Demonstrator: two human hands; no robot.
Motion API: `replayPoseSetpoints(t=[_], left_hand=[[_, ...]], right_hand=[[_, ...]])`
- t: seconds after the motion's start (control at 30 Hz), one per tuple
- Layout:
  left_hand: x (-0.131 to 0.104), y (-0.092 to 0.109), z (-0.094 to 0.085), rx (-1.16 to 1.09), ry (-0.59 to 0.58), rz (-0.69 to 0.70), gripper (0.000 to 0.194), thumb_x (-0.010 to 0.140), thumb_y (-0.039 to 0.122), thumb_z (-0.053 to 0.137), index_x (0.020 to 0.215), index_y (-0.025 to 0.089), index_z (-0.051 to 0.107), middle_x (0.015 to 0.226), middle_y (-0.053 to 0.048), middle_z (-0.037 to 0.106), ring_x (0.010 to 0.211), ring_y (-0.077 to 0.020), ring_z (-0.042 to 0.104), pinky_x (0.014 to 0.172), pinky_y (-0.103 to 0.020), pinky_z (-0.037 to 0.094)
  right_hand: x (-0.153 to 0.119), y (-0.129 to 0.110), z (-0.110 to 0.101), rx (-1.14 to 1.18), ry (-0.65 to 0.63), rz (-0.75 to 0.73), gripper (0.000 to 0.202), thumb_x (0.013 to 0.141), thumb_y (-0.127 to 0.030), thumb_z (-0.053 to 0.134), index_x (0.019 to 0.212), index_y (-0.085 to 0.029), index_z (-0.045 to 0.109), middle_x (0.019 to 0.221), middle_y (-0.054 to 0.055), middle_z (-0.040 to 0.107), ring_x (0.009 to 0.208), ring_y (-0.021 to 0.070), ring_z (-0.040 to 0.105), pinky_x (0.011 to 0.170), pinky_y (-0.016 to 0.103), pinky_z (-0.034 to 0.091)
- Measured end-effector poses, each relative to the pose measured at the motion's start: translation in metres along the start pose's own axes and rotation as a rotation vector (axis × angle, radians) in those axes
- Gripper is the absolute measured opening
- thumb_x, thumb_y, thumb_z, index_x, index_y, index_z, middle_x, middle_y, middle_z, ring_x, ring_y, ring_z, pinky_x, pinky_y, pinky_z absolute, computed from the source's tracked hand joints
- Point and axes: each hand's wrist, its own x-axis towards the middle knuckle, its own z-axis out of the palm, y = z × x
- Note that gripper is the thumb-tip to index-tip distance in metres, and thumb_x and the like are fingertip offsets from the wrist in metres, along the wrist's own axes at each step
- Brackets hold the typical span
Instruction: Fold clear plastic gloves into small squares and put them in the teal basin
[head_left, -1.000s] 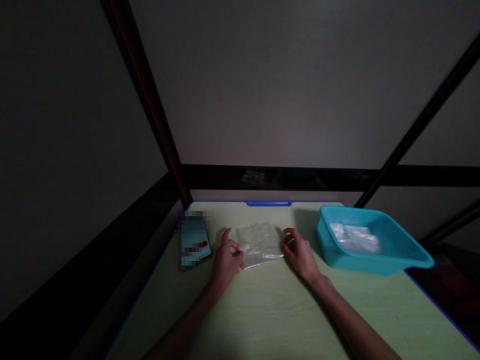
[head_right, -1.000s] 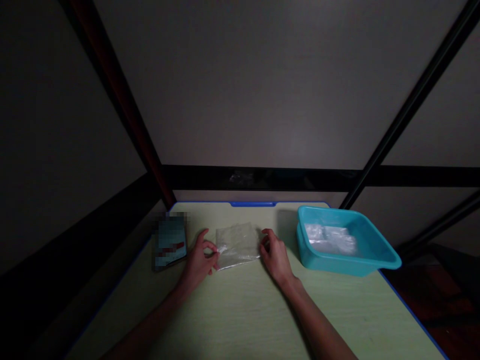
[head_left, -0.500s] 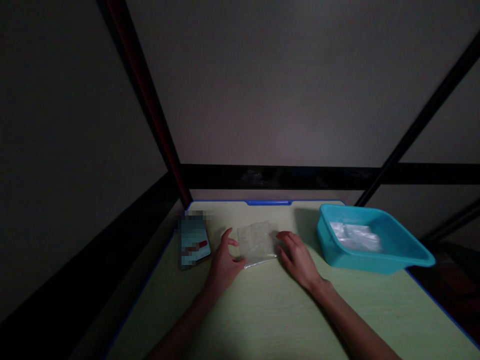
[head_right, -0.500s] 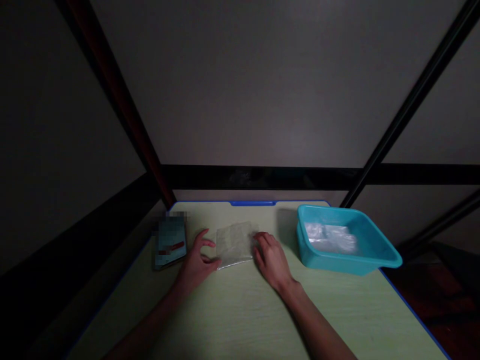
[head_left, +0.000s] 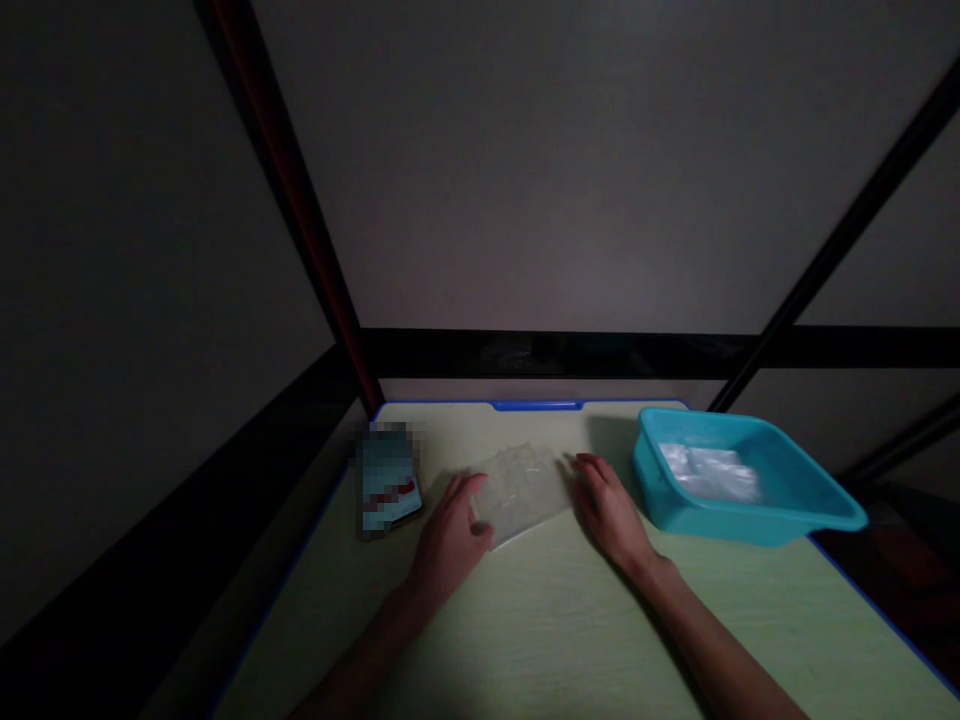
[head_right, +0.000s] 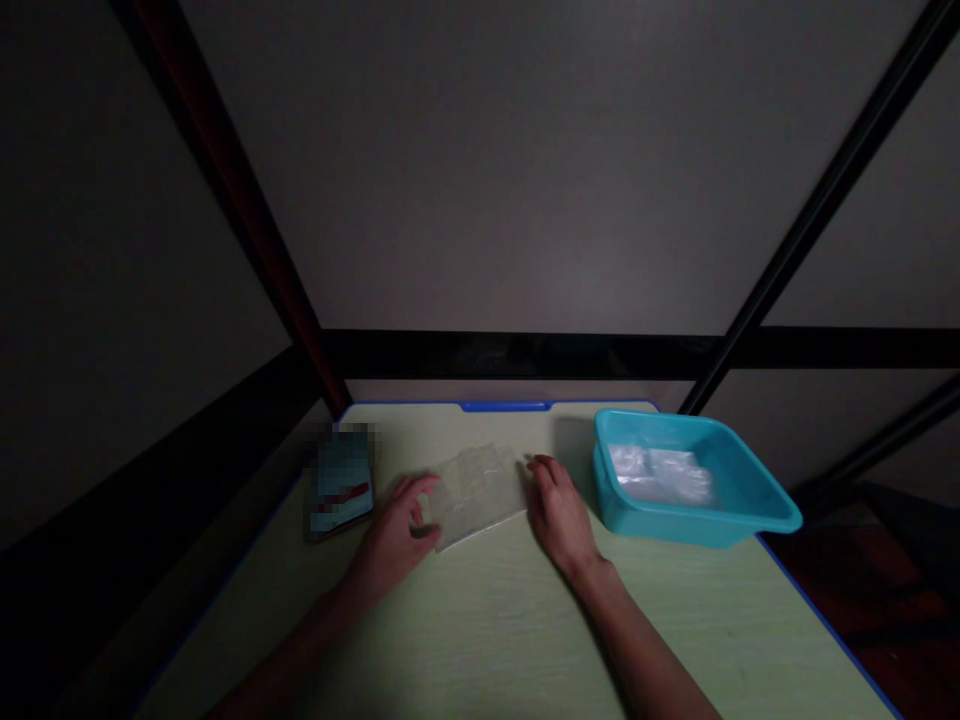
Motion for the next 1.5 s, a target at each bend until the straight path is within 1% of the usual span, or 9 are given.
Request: replayPoseSetpoints(t=[0.07,0.13,0.23,0.33,0.77,0.93,1.03,1.27,1.5], left_hand=[[-0.007,0.005,0.004,0.125,-0.027,0.146,0.047,0.066,0.008,0.051,0.111,0.017,0.049,0.118,-0.008,0.049,0.108,-0.0217,0.048,0.094,-0.036,0.037],[-0.015,0.009,0.011,0.298,-0.105,0.314,0.051,0.073,0.017,0.049,0.123,0.014,0.039,0.132,-0.011,0.037,0.123,-0.0233,0.032,0.101,-0.038,0.028],[-0.027,0.008,0.021,0.493,-0.221,0.450,0.063,0.077,0.029,0.049,0.131,0.010,0.024,0.140,-0.014,0.024,0.128,-0.0243,0.020,0.103,-0.039,0.025],[-0.031,0.003,0.023,0.596,-0.285,0.499,0.065,0.080,0.039,0.044,0.133,0.009,0.022,0.140,-0.015,0.022,0.128,-0.0240,0.018,0.103,-0.039,0.023],[-0.033,-0.011,-0.002,0.653,-0.325,0.497,0.068,0.079,0.041,0.047,0.134,0.012,0.019,0.141,-0.012,0.020,0.129,-0.0221,0.017,0.104,-0.037,0.022],[-0.033,-0.014,-0.001,0.575,-0.242,0.454,0.070,0.075,0.034,0.052,0.134,0.014,0.019,0.139,-0.012,0.025,0.126,-0.0228,0.025,0.102,-0.037,0.027],[-0.031,-0.012,0.001,0.552,-0.213,0.429,0.068,0.074,0.031,0.053,0.133,0.013,0.024,0.136,-0.012,0.033,0.123,-0.0234,0.031,0.100,-0.037,0.030],[-0.028,-0.010,0.003,0.544,-0.150,0.438,0.060,0.074,0.030,0.053,0.128,0.017,0.033,0.129,-0.010,0.044,0.116,-0.0237,0.041,0.096,-0.038,0.034],[-0.024,-0.003,0.002,0.507,-0.121,0.417,0.044,0.072,0.023,0.053,0.115,0.017,0.049,0.120,-0.009,0.053,0.108,-0.0237,0.048,0.094,-0.039,0.037]], right_hand=[[0.000,-0.009,-0.002,-0.017,-0.056,-0.074,0.040,0.083,-0.015,0.033,0.122,-0.015,0.041,0.127,0.012,0.042,0.117,0.0215,0.038,0.096,0.040,0.035],[-0.002,-0.019,-0.003,-0.064,-0.161,-0.194,0.044,0.085,-0.021,0.033,0.129,-0.015,0.033,0.135,0.011,0.033,0.124,0.0211,0.027,0.101,0.041,0.026],[-0.007,-0.029,0.002,-0.133,-0.302,-0.326,0.052,0.087,-0.028,0.032,0.135,-0.013,0.021,0.140,0.012,0.022,0.128,0.0208,0.017,0.104,0.043,0.018],[-0.012,-0.027,0.008,-0.173,-0.351,-0.349,0.054,0.089,-0.033,0.031,0.136,-0.012,0.016,0.140,0.013,0.019,0.129,0.0202,0.015,0.104,0.043,0.017],[-0.016,0.001,-0.007,-0.140,-0.364,-0.284,0.056,0.089,-0.038,0.033,0.137,-0.015,0.015,0.139,0.012,0.021,0.127,0.0212,0.019,0.102,0.046,0.021],[-0.013,0.008,-0.020,-0.093,-0.256,-0.278,0.033,0.088,-0.023,0.038,0.118,-0.020,0.051,0.125,0.009,0.048,0.113,0.0208,0.045,0.094,0.038,0.037],[-0.007,0.006,-0.023,-0.091,-0.279,-0.312,0.028,0.088,-0.019,0.038,0.104,-0.019,0.060,0.106,0.007,0.061,0.100,0.0200,0.055,0.088,0.035,0.043],[0.005,0.006,-0.021,-0.051,-0.343,-0.404,0.025,0.085,-0.016,0.039,0.095,-0.020,0.061,0.098,0.006,0.063,0.092,0.0183,0.057,0.084,0.033,0.043],[0.006,-0.007,-0.039,-0.023,-0.376,-0.422,0.017,0.078,-0.016,0.040,0.080,-0.018,0.056,0.090,0.008,0.062,0.092,0.0203,0.055,0.082,0.033,0.041]])
